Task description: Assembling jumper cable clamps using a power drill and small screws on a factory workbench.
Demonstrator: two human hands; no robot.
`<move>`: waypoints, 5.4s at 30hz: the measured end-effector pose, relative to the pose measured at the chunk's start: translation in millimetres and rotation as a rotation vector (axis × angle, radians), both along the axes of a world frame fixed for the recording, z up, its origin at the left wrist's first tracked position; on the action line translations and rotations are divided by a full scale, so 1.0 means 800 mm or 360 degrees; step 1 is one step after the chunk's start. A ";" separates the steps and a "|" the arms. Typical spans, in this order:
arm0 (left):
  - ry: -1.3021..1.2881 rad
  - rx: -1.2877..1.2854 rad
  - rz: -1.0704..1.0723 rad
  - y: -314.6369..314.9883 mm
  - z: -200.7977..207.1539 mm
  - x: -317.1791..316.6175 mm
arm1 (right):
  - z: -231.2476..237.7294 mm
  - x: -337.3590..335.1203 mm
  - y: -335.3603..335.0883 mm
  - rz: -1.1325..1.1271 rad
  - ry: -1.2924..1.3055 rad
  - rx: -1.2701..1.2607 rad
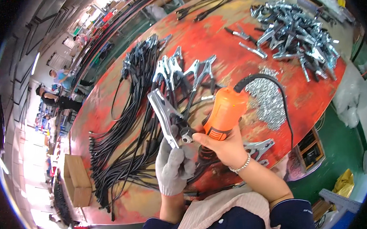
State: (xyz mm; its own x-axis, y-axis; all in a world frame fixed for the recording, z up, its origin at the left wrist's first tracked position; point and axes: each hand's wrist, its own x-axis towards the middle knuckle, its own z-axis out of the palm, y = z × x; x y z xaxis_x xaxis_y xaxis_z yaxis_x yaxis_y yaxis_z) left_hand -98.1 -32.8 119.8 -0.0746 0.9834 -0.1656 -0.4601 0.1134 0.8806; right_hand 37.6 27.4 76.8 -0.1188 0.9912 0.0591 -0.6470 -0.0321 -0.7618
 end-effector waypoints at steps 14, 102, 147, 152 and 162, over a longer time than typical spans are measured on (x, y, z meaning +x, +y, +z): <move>0.0069 -0.0072 -0.0328 0.009 -0.002 0.005 | -0.001 0.010 0.000 0.0172 -0.0016 -0.0028; 0.2990 0.1325 0.1099 0.133 0.022 -0.024 | 0.011 0.087 0.020 -0.0524 0.0158 0.0073; 0.0211 -0.0779 -0.1296 0.056 -0.009 0.025 | 0.049 0.234 -0.016 -0.1357 0.0499 0.0519; 0.0599 -0.0280 -0.0964 0.051 0.013 0.035 | 0.054 0.233 -0.019 -0.1195 0.0391 0.0654; 0.0377 -0.0101 -0.0040 0.027 -0.003 0.043 | 0.014 0.080 0.007 -0.0186 -0.0056 -0.0137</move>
